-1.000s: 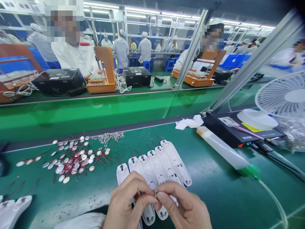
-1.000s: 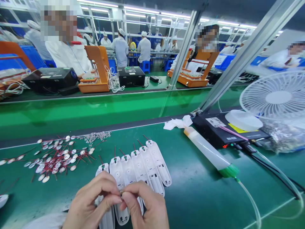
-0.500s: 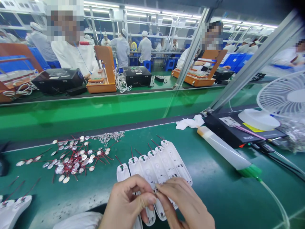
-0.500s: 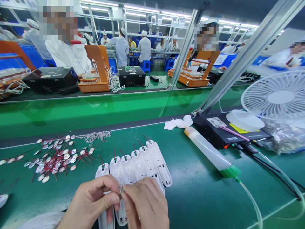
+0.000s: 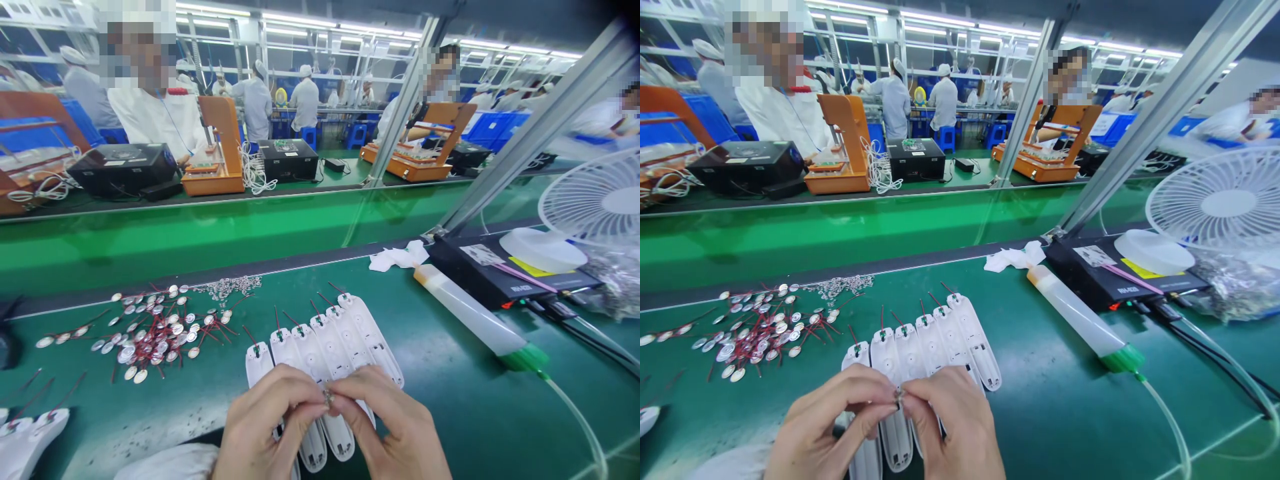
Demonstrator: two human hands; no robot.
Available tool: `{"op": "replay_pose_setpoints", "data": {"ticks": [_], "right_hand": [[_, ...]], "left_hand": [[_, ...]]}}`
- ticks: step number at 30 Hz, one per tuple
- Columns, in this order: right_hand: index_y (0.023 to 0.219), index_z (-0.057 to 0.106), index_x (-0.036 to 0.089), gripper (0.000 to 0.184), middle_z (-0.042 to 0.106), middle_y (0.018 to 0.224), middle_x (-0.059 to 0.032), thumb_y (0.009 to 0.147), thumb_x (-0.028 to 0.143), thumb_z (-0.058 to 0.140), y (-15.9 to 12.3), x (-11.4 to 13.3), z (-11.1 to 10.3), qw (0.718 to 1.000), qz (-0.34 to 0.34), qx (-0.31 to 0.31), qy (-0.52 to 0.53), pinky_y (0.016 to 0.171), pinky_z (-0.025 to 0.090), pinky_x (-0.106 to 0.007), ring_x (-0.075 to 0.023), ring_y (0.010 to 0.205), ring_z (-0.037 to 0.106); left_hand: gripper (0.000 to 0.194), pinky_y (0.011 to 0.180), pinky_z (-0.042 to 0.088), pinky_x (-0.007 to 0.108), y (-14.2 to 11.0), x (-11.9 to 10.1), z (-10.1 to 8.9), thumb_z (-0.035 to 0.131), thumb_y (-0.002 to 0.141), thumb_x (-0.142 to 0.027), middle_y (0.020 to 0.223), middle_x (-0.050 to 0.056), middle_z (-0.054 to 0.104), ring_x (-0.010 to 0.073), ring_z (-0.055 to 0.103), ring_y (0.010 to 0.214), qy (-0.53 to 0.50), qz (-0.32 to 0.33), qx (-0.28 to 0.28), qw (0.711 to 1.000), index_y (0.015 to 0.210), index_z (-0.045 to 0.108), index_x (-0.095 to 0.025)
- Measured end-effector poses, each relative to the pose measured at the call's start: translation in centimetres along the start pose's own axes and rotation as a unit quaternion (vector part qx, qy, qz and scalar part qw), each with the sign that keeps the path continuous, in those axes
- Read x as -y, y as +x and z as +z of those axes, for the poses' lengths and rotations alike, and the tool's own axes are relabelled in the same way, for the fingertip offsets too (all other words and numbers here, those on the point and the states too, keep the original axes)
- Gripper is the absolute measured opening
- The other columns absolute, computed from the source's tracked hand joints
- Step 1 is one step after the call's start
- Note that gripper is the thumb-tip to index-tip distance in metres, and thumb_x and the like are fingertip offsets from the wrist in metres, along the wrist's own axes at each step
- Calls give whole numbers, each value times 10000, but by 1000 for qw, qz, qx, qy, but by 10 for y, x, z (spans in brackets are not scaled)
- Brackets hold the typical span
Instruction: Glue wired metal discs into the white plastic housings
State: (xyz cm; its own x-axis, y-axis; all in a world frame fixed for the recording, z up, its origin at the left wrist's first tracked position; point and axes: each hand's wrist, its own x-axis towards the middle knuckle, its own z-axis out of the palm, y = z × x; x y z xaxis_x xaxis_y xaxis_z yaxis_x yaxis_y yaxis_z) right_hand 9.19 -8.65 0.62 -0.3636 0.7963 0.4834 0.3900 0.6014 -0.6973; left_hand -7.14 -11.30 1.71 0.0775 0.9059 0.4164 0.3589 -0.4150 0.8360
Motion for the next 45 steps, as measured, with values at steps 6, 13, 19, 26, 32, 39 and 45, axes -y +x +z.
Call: {"op": "replay_pose_setpoints", "data": {"ticks": [6,13,19,26,32,39,45], "right_hand": [[806,603,179,103,662,768,-36,845,160,510,48,-47,2,981,-12,3,-195,653,455,-315,-183,710,606],[690,634,177,164,637,707,-39,727,22,595,111,-106,17,969,12,80,-231,652,384,-330,-213,738,581],[900,643,204,185,634,794,-15,770,78,607,91,-65,7,981,-32,104,-162,686,403,-314,-172,778,570],[823,585,163,174,589,736,-17,890,93,441,44,-8,-12,978,-156,124,-60,694,398,-329,-149,717,512],[815,579,171,226,589,741,-24,860,47,395,27,-2,-14,968,-171,155,-94,724,418,-348,-163,726,525],[867,566,186,144,597,771,-25,854,64,489,0,-25,-29,979,-138,117,-95,698,438,-329,-154,738,533],[811,609,196,177,610,680,-16,833,72,484,-28,-25,-34,966,-167,63,-185,647,464,-324,-148,640,553]], "left_hand": [[143,362,484,157,20,11,-3,573,781,-190,710,17,576,112,543,549,-103,-154,-37,982,887,669,-188],[214,334,472,185,30,19,-4,670,674,-335,558,-12,536,99,486,440,-179,-279,-43,943,750,637,-137],[182,339,471,172,27,21,-5,647,682,-314,629,10,558,104,513,480,-164,-249,-55,953,744,665,-145],[252,339,456,149,28,13,-3,719,663,-334,597,-29,534,75,478,455,-253,-297,7,921,758,577,-148],[357,340,442,158,17,13,-4,725,672,-421,595,-49,501,80,496,439,-315,-351,127,872,801,507,-168],[113,611,507,269,-7,19,-1,521,863,-256,874,43,588,161,568,747,31,-137,85,986,954,569,-208],[279,890,432,466,-13,32,-3,422,909,-164,1183,118,541,262,490,1092,284,62,141,946,1175,499,-193]]}}
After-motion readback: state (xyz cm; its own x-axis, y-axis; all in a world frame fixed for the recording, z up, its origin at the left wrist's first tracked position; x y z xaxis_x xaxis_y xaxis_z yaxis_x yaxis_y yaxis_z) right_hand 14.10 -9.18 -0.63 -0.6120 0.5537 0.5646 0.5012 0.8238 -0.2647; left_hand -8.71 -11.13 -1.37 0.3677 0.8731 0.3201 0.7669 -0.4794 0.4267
